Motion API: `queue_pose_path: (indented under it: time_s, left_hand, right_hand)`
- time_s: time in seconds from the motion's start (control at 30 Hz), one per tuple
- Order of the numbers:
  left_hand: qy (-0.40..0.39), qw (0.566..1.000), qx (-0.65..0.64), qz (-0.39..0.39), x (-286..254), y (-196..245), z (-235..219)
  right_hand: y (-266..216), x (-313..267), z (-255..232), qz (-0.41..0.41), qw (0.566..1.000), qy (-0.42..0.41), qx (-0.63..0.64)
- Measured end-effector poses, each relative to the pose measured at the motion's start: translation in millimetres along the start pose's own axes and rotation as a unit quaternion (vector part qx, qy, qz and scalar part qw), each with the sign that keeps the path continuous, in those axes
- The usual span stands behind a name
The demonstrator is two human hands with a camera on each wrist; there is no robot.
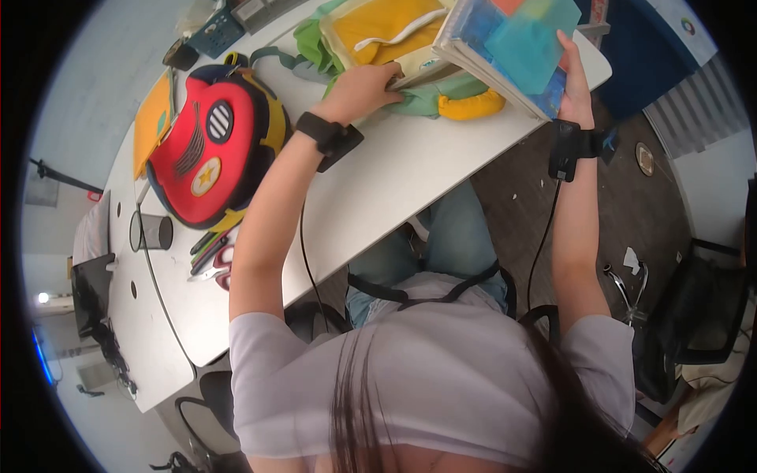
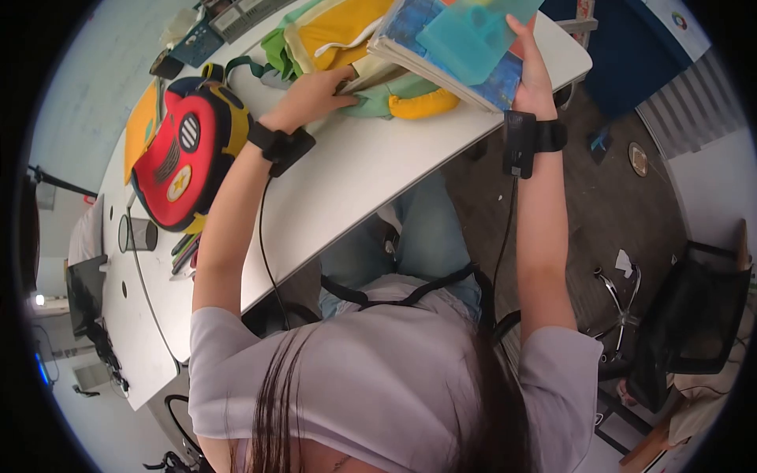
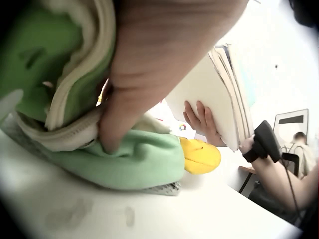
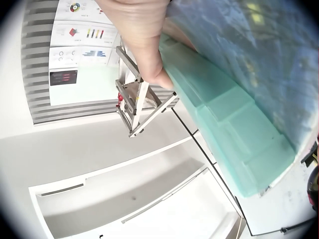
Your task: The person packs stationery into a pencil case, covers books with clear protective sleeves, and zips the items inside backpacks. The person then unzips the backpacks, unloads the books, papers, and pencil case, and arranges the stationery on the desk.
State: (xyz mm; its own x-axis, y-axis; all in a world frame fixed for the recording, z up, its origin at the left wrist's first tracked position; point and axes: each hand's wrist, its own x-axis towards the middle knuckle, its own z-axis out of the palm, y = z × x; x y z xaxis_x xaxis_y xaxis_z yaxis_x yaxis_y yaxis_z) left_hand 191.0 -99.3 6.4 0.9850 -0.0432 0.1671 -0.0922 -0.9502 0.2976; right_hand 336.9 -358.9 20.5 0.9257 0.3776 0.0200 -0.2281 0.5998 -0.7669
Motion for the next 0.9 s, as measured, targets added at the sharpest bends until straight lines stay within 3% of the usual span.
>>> queue_pose_path:
  time_s: [0.13,0.2,0.23,0.3,0.4,0.47,0.53,0.57,0.63,0.7,0.8,0.9]
  left_hand:
    - [-0.055,0.997,-0.037,-0.027,-9.9,6.2,-23.0]
    - [0.086,0.994,-0.057,-0.035,-2.7,2.3,-21.4]
    - [0.087,0.994,-0.058,-0.034,5.3,-6.3,-22.1]
    - [0.256,0.957,-0.094,-0.095,28.5,-35.8,-31.5]
    - [0.313,0.924,-0.178,-0.132,52.6,-58.6,-66.3]
    - [0.383,0.902,-0.191,-0.066,58.2,-49.1,-93.7]
    - [0.398,0.903,-0.159,-0.037,49.4,-19.7,-111.8]
    - [0.41,0.903,-0.13,-0.013,41.6,-2.7,-118.8]
    - [0.381,0.918,-0.108,-0.022,32.8,12.1,-124.4]
    - [0.354,0.932,-0.06,0.041,24.4,22.4,-122.6]
    - [0.337,0.939,-0.057,0.041,16.3,28.5,-119.6]
    - [0.313,0.944,-0.091,0.049,11.6,33.5,-120.6]
  right_hand:
    - [5.5,7.5,-3.5,0.045,0.999,-0.028,0.008]
    - [8.9,7.9,-4.0,0.055,0.997,-0.043,0.012]
    - [9.1,5.1,-2.7,0.053,0.998,-0.043,0.011]
    - [10.5,-5.0,5.7,0.072,0.996,-0.053,0.026]
    - [15.4,-27.6,26.7,0.051,0.997,-0.054,0.025]
    - [13.1,-46.6,36.0,0.085,0.993,-0.085,-0.001]
    - [16.3,-44.9,32.9,0.163,0.975,-0.15,-0.035]
    - [19.4,-43.2,31.9,0.157,0.975,-0.152,-0.033]
    - [23.5,-43.6,30.7,0.281,0.947,-0.129,-0.088]
    - [22.4,-41.6,35.5,0.292,0.94,-0.146,-0.096]
    - [16.2,-35.8,48.6,0.301,0.934,-0.14,-0.13]
    - [21.0,-7.8,56.7,0.288,0.927,-0.198,-0.136]
